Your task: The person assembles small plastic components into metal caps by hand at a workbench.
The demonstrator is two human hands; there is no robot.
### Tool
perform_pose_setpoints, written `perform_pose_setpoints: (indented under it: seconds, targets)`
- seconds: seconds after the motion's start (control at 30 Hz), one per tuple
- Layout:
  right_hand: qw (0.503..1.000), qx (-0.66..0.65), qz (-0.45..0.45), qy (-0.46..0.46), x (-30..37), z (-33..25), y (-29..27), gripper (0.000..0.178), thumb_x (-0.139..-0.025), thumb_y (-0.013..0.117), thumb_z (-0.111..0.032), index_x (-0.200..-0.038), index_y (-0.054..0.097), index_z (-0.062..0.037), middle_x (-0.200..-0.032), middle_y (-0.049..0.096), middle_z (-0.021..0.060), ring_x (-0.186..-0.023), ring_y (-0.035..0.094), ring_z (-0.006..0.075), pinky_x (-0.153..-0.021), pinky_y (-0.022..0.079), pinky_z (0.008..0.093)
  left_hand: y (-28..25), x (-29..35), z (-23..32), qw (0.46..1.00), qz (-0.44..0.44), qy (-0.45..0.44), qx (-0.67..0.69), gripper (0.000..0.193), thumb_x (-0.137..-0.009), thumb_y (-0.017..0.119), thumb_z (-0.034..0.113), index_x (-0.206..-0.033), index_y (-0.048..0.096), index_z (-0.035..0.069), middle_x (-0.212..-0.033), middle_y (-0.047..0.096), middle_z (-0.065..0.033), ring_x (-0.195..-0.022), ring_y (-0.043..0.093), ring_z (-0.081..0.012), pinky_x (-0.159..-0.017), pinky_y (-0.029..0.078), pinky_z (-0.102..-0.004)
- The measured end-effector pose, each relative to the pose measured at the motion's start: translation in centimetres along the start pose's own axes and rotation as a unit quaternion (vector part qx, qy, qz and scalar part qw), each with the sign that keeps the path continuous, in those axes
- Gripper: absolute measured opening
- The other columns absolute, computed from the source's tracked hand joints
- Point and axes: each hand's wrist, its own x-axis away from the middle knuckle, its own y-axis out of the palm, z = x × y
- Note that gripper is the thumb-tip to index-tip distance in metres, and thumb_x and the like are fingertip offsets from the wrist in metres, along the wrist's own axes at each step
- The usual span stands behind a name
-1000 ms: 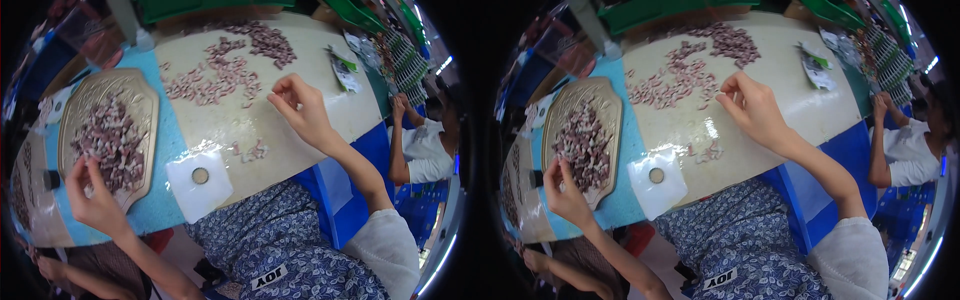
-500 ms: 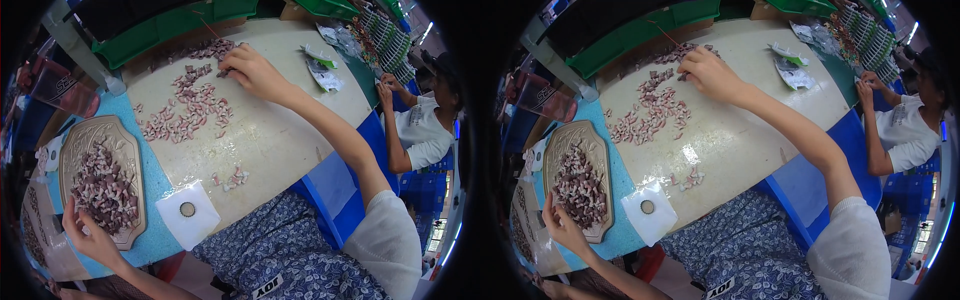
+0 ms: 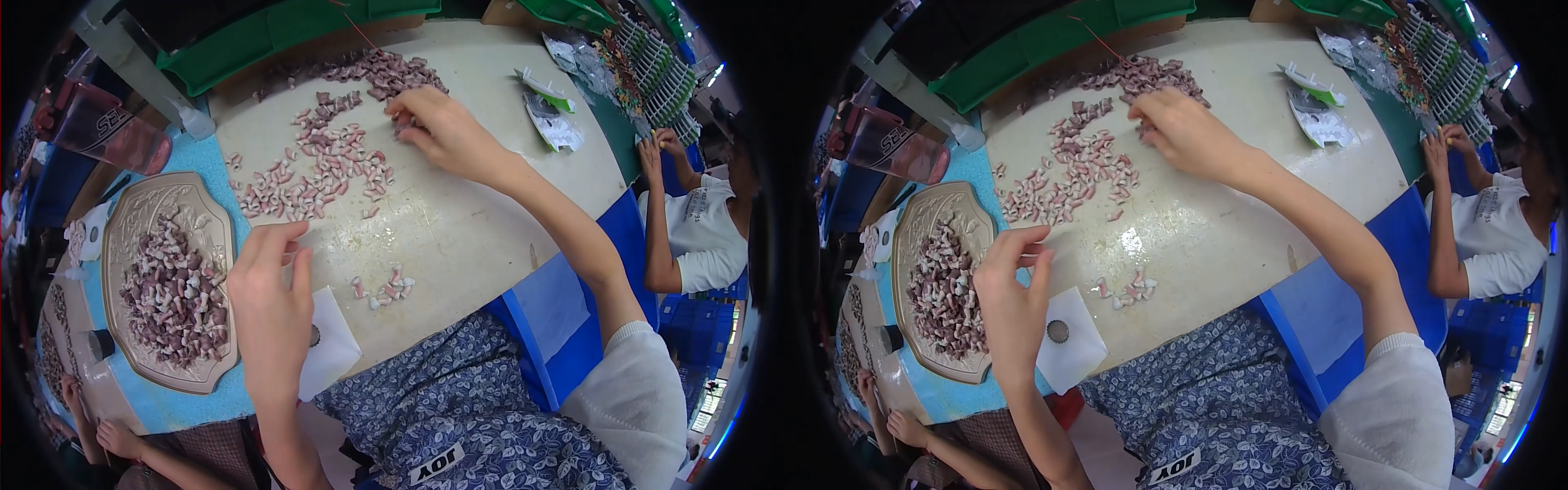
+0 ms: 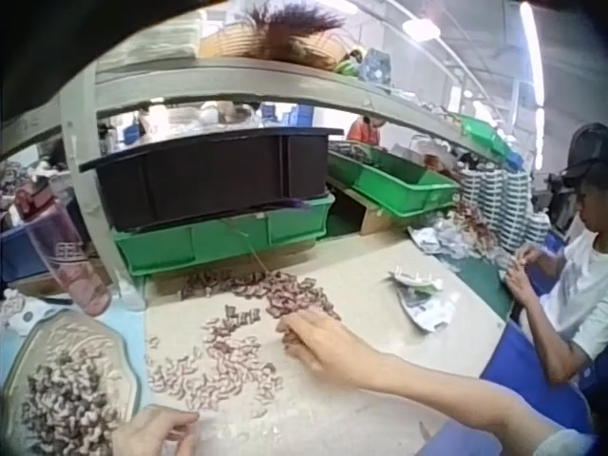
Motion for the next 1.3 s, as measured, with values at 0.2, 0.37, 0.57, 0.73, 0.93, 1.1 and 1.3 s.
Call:
perform_pose_setpoints:
  seconds: [0.2,0.37,0.57,0.73,0.93,1.1,1.3]
  targets:
    - [0.932,-0.320,0.027,0.166,4.8,-3.6,-1.6,0.019,-0.084,0.064,-0.002,-0.101,0.058,0.0040,-0.090,0.063,0.0089,-0.074,0.061,0.0109,-0.065,0.050,0.0247,1.6,1.3,1.3,0.991,-0.122,-0.015,0.052,0.021,-0.075,0.063,-0.005,-0.095,0.061,-0.002,-0.089,0.061,-0.0164,-0.076,0.062,-0.0318,-0.067,0.048,-0.0383]
    - [0.815,-0.506,-0.042,0.279,6.4,-6.9,-1.4,0.016,-0.089,0.062,-0.006,-0.100,0.058,0.0048,-0.083,0.064,0.0074,-0.070,0.062,0.0097,-0.062,0.050,0.0218,2.9,2.0,1.5,0.989,-0.137,-0.050,0.003,0.023,-0.071,0.068,-0.005,-0.094,0.063,-0.001,-0.085,0.063,-0.0121,-0.069,0.063,-0.0199,-0.063,0.051,-0.0290]
    - [0.761,-0.582,-0.011,0.286,6.3,-7.6,-0.2,0.018,-0.089,0.062,-0.008,-0.103,0.059,0.0040,-0.084,0.064,0.0062,-0.073,0.061,0.0094,-0.062,0.050,0.0221,3.2,2.2,1.8,0.996,-0.030,-0.061,0.065,0.018,-0.074,0.066,-0.007,-0.091,0.063,-0.004,-0.087,0.064,-0.0118,-0.070,0.064,-0.0169,-0.064,0.052,-0.0271]
    - [0.964,-0.182,-0.056,0.185,5.7,-6.0,-0.1,0.016,-0.081,0.066,-0.006,-0.094,0.065,0.0025,-0.080,0.064,0.0070,-0.070,0.060,0.0104,-0.061,0.049,0.0249,1.8,4.2,1.9,0.974,0.053,-0.093,0.200,0.017,-0.076,0.067,-0.006,-0.092,0.062,-0.004,-0.088,0.065,-0.0119,-0.074,0.065,-0.0159,-0.064,0.052,-0.0268]
    - [0.960,-0.169,-0.082,0.208,4.6,-3.4,-1.0,0.016,-0.078,0.064,-0.005,-0.091,0.065,0.0031,-0.074,0.062,0.0070,-0.066,0.058,0.0107,-0.060,0.048,0.0258,1.4,8.3,3.9,0.900,0.064,-0.224,0.369,0.018,-0.078,0.067,-0.010,-0.094,0.063,-0.005,-0.090,0.064,-0.0109,-0.076,0.063,-0.0136,-0.066,0.053,-0.0214]
    - [0.948,-0.212,-0.041,0.235,4.3,-5.3,-1.6,0.016,-0.079,0.064,-0.002,-0.093,0.063,0.0056,-0.079,0.063,0.0061,-0.070,0.060,0.0098,-0.062,0.049,0.0236,2.2,8.7,3.9,0.905,0.034,-0.220,0.364,0.023,-0.079,0.065,-0.012,-0.101,0.063,-0.007,-0.096,0.063,-0.0118,-0.082,0.063,-0.0132,-0.069,0.052,-0.0211]
    - [0.836,-0.494,-0.013,0.237,4.3,-8.3,-0.7,0.014,-0.082,0.066,0.002,-0.095,0.063,0.0053,-0.085,0.065,0.0059,-0.077,0.062,0.0086,-0.063,0.050,0.0204,1.4,7.6,3.5,0.879,0.120,-0.239,0.394,0.022,-0.083,0.060,-0.010,-0.105,0.059,-0.007,-0.099,0.065,-0.0127,-0.087,0.063,-0.0129,-0.078,0.050,-0.0214]
